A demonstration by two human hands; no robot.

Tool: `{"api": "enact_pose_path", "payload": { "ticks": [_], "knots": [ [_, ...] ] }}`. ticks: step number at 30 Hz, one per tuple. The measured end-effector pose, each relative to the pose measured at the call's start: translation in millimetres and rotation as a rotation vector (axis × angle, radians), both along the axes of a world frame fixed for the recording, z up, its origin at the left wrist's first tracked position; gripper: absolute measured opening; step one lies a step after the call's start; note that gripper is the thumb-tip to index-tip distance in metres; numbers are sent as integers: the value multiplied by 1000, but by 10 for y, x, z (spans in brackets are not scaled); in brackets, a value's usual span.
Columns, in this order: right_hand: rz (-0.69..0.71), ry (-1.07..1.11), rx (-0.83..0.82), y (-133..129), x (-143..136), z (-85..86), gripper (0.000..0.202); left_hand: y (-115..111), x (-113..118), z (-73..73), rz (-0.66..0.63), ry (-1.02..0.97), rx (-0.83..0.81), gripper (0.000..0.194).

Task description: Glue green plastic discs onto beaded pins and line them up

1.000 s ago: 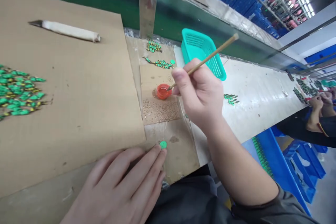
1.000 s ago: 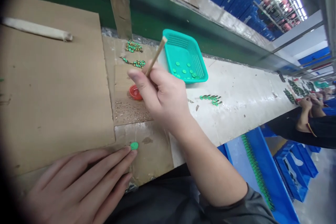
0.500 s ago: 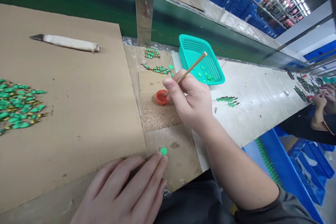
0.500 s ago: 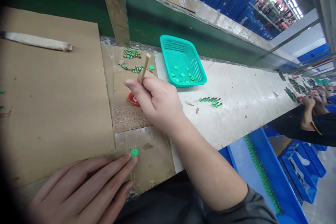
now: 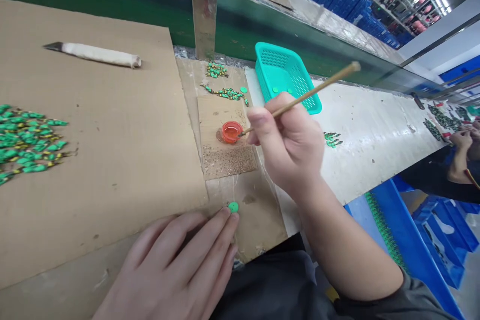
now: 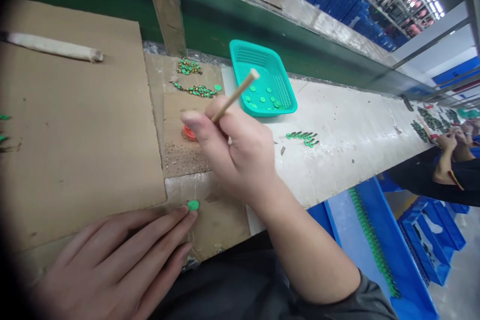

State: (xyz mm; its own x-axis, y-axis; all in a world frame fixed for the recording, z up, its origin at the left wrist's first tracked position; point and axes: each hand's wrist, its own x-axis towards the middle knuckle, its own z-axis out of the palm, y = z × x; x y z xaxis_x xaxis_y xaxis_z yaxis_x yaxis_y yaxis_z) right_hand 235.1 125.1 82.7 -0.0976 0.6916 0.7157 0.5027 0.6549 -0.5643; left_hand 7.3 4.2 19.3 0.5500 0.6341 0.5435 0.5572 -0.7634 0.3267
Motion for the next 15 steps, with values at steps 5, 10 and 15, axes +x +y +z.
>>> {"api": "enact_pose_path", "payload": {
  "ticks": [5,10,15],
  "knots": [
    [20,42,-17,-569,54,-129,24,-53,-5,15,6,75,8,34],
    [116,50,-42,-842,69,-362,22,-68,-2,-15,34,58,-20,35],
    [157,20,-68,-849,23,-393,28,-76,-22,-33,39,65,-42,33]
  ]
}}
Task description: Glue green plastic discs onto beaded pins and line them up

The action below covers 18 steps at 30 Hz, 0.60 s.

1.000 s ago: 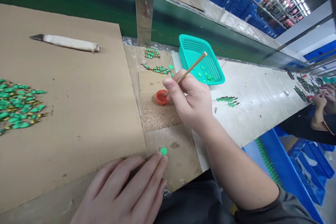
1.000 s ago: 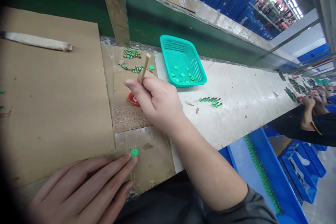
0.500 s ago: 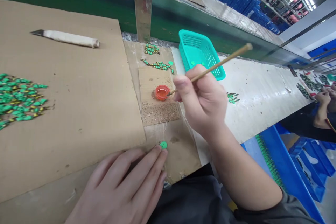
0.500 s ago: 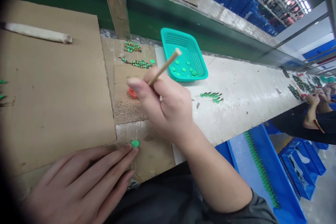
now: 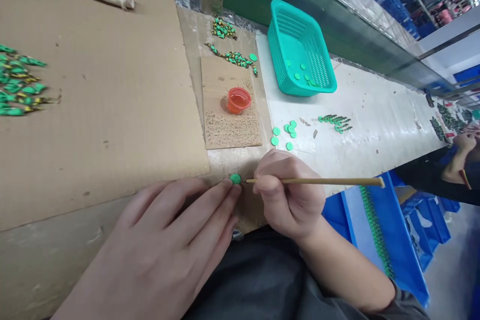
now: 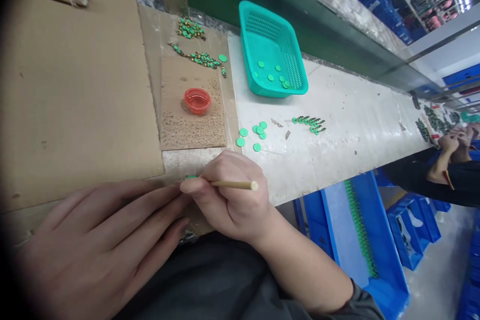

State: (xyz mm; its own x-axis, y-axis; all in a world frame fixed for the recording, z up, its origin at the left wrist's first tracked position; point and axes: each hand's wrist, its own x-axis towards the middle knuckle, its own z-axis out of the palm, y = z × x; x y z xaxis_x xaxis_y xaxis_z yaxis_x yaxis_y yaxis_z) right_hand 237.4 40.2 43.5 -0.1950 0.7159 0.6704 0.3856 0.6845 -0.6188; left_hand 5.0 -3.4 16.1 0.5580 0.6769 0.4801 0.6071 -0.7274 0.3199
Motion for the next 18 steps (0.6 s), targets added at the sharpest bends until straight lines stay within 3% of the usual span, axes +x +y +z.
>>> {"api": "enact_pose_path", "payload": {
  "ticks": [18],
  "knots": [
    [50,-48,9,30,-17,2,32,-27,-91,-96,-8,-17,-71,35]
  ]
}}
